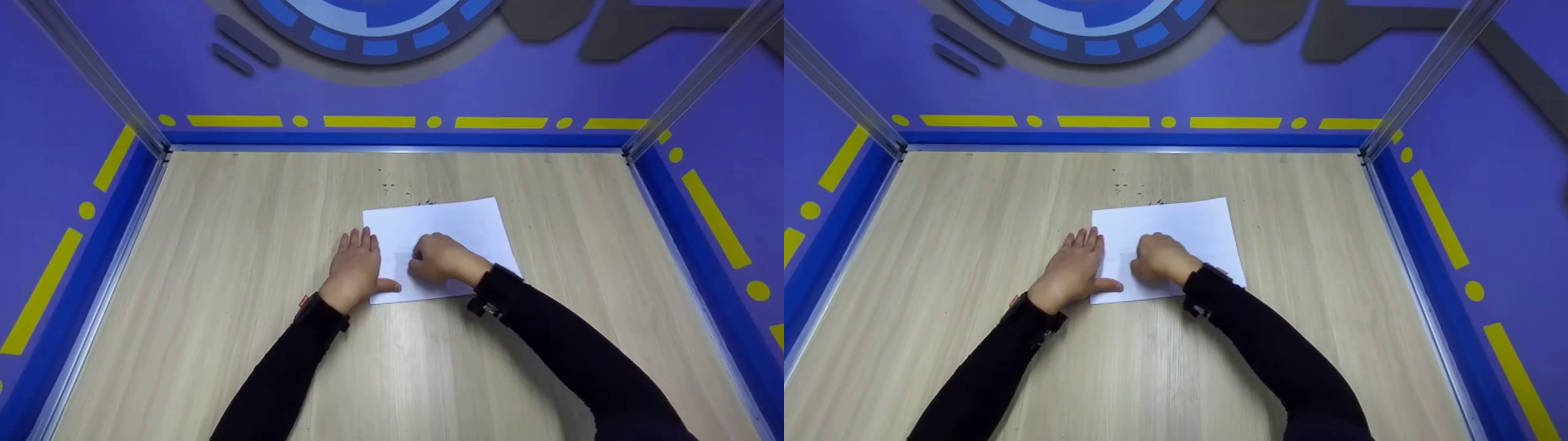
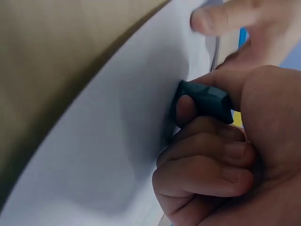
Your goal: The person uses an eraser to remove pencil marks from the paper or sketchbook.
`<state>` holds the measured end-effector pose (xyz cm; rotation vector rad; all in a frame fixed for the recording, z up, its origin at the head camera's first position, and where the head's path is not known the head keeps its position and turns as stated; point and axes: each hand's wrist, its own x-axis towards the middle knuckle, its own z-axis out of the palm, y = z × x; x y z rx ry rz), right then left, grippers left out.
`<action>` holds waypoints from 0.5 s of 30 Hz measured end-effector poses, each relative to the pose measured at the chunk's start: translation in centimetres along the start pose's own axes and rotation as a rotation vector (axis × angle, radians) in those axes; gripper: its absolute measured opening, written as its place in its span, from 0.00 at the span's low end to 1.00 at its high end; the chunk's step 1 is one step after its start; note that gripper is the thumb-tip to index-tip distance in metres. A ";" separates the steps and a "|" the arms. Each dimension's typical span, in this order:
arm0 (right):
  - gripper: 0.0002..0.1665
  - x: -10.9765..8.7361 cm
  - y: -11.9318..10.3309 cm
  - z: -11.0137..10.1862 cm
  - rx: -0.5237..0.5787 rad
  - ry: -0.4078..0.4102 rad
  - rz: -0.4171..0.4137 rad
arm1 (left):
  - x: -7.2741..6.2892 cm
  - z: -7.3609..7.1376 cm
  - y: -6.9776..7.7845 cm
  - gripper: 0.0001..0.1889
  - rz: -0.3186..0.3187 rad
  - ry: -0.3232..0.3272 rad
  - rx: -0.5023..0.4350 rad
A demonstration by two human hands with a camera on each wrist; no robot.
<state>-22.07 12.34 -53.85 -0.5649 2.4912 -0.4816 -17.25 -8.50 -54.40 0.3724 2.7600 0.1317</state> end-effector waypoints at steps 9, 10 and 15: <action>0.21 -4.3 8.0 -1.8 0.129 0.084 0.110 | 0.0 0.2 0.2 0.69 -0.014 -0.014 0.012; 0.19 -4.9 8.8 -2.1 0.132 0.095 0.129 | 0.0 0.1 0.2 0.69 -0.010 -0.011 0.014; 0.19 -7.1 12.3 -2.9 0.118 0.138 0.196 | -0.1 0.3 0.0 0.69 0.002 -0.010 0.019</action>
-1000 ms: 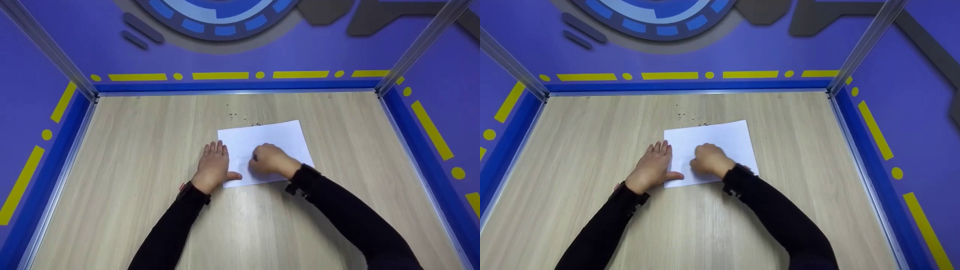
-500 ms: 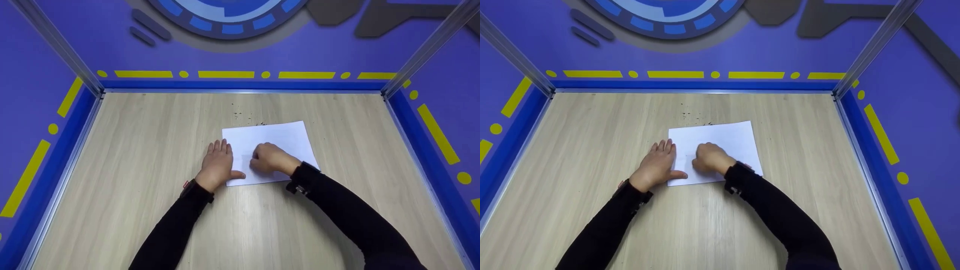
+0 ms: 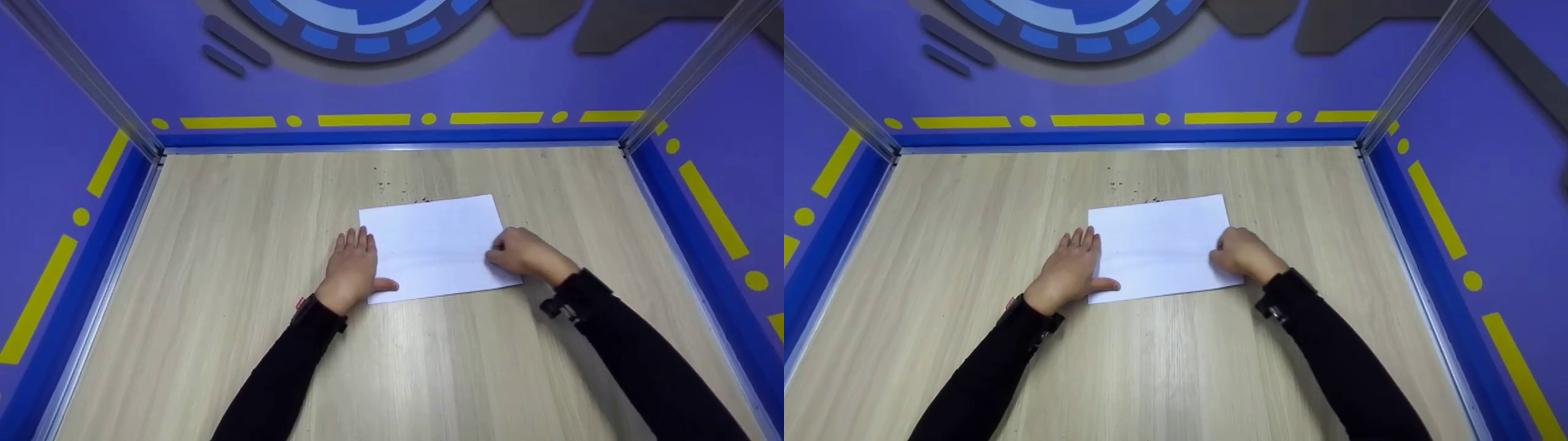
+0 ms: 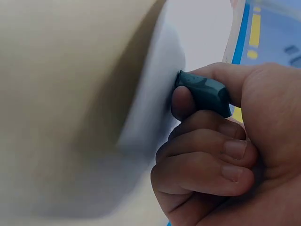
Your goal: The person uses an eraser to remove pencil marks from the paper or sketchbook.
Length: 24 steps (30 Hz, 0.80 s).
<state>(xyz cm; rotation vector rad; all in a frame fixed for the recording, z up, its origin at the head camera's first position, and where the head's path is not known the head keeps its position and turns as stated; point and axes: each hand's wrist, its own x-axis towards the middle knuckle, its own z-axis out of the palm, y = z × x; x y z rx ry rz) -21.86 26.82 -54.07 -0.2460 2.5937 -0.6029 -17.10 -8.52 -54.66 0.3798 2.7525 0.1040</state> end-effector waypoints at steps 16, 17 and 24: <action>0.27 -1.6 -2.2 -0.8 -0.017 -0.027 -0.027 | 0.0 -0.3 0.2 0.68 0.003 0.010 -0.018; 0.27 -1.5 -2.7 -0.7 -0.017 -0.033 -0.041 | 0.0 -0.3 0.2 0.68 0.002 0.011 -0.017; 0.27 0.5 -7.8 1.5 -0.038 -0.030 -0.133 | 0.1 -0.2 0.2 0.68 0.002 0.005 -0.017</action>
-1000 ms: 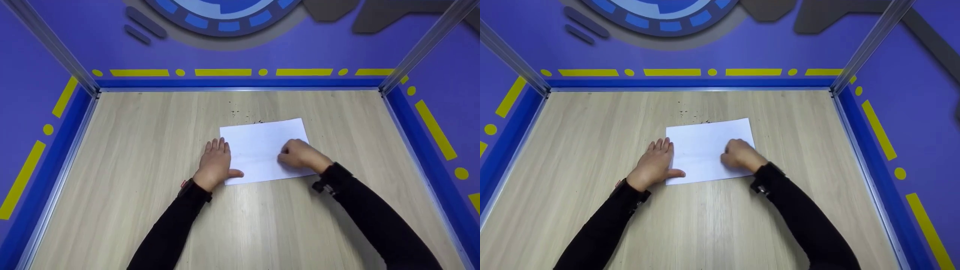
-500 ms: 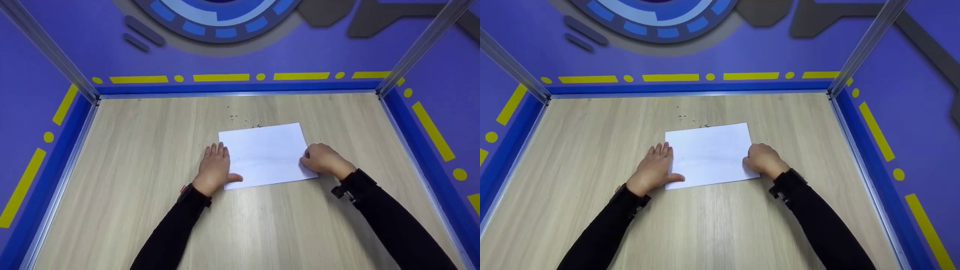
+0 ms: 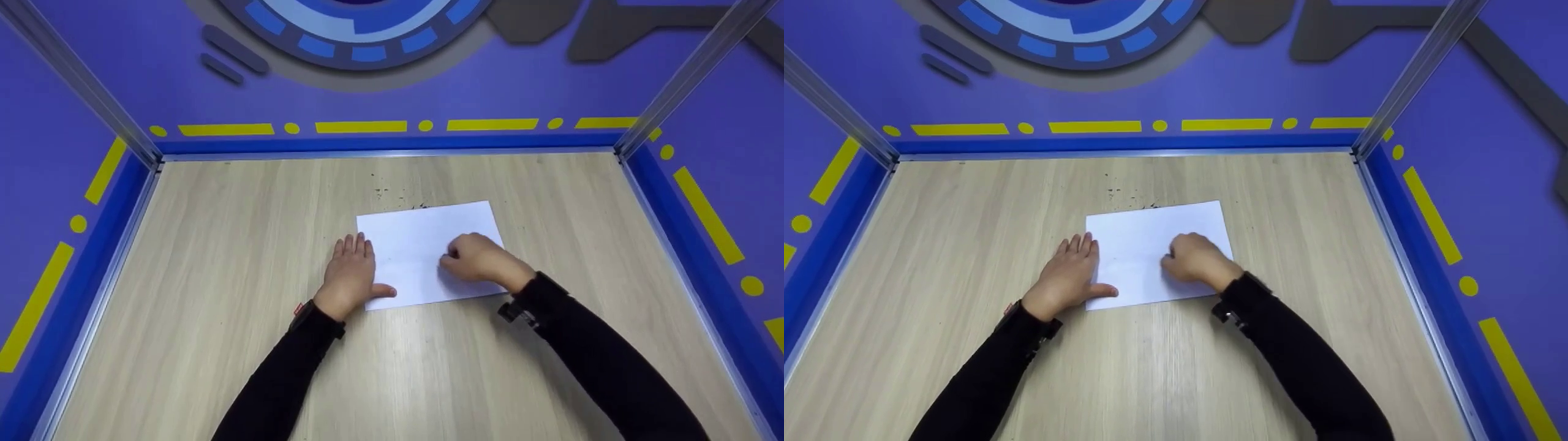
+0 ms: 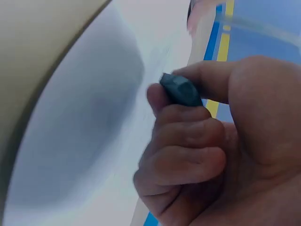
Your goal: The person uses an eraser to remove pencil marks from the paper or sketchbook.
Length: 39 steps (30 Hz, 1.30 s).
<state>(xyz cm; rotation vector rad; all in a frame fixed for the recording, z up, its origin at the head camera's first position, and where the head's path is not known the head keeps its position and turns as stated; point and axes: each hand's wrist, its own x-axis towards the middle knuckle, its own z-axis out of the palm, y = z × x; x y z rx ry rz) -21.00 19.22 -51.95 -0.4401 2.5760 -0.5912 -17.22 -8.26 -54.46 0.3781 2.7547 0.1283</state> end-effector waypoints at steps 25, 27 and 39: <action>0.24 1.5 0.7 3.6 -0.030 0.212 -0.059 | -0.2 0.1 0.0 0.68 -0.013 0.007 0.025; 0.23 1.1 2.1 3.2 -0.013 0.217 -0.044 | -0.2 0.2 0.0 0.68 -0.011 0.010 0.024; 0.21 -2.4 9.0 0.4 0.015 0.236 0.119 | -0.2 0.2 0.0 0.69 -0.010 0.002 0.013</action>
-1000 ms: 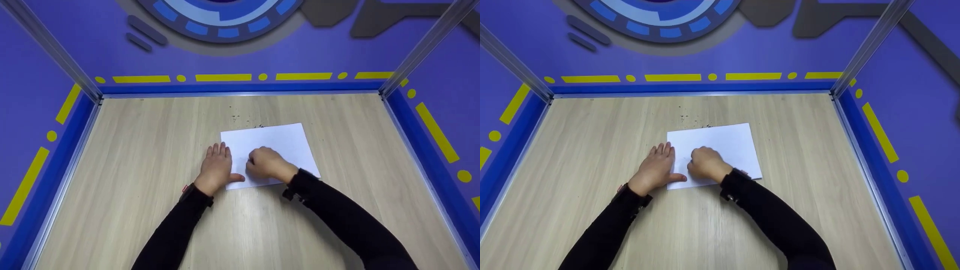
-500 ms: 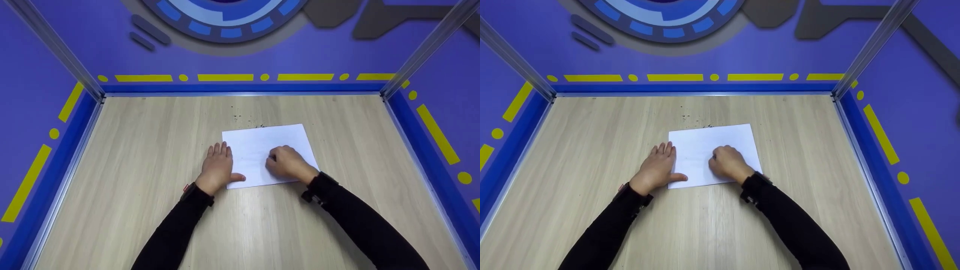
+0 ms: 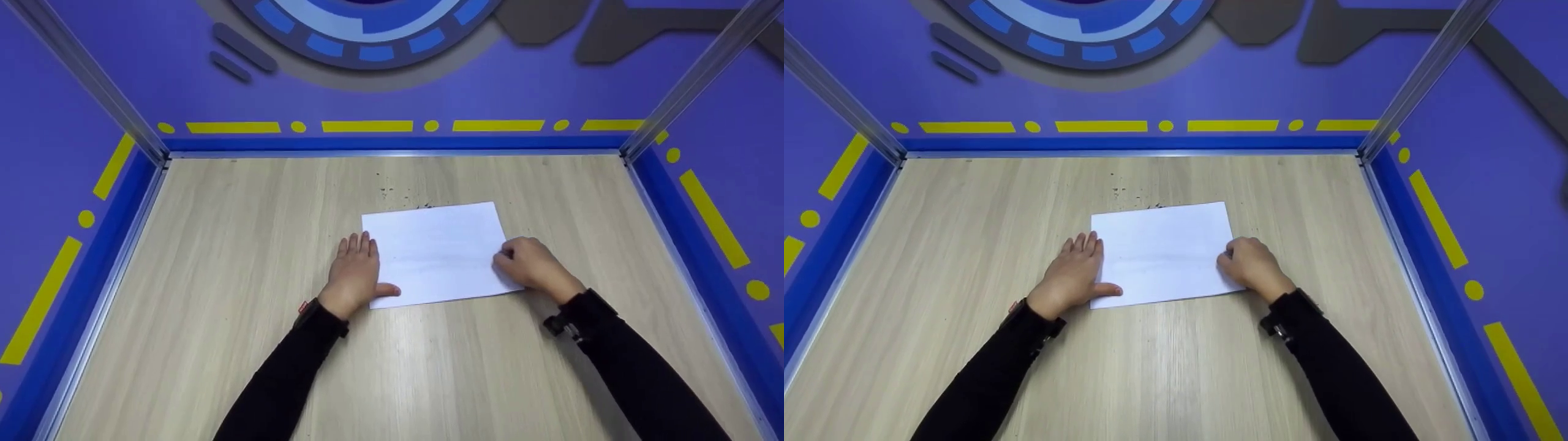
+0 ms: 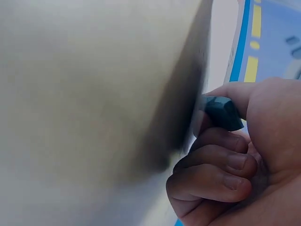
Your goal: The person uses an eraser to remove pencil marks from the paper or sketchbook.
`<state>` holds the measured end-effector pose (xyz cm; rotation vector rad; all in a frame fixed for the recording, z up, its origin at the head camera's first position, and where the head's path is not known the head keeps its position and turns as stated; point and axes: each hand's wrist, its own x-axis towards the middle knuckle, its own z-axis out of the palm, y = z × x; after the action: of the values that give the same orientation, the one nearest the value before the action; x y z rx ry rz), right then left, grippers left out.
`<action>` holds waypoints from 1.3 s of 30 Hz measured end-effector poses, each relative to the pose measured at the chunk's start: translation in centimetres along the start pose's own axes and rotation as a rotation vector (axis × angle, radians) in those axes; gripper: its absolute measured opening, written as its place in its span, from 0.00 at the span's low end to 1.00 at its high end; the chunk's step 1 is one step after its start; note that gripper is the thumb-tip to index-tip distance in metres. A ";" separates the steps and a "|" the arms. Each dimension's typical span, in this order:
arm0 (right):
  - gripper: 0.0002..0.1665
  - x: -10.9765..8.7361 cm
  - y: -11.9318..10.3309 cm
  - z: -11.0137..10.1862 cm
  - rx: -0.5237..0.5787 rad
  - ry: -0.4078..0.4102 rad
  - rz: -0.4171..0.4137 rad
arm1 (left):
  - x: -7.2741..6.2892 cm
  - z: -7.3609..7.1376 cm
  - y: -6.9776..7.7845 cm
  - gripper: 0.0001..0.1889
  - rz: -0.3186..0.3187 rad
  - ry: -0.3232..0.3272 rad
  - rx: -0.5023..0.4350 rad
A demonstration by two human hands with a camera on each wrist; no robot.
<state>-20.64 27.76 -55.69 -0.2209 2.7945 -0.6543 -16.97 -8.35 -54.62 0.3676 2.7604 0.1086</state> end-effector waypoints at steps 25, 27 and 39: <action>0.21 0.5 -5.9 -0.1 -0.005 -0.138 -0.128 | 0.3 -0.2 0.1 0.68 0.007 -0.003 0.003; 0.22 0.9 -7.4 0.2 -0.007 -0.161 -0.154 | 0.3 -0.2 0.1 0.68 0.003 -0.004 0.004; 0.19 3.7 -16.4 4.0 -0.191 -0.375 -0.193 | 0.1 -0.2 0.0 0.67 0.018 0.016 -0.018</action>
<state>-21.62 10.80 -52.57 -0.5911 2.4872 -0.3403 -17.18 -8.35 -54.47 0.3889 2.7709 0.1415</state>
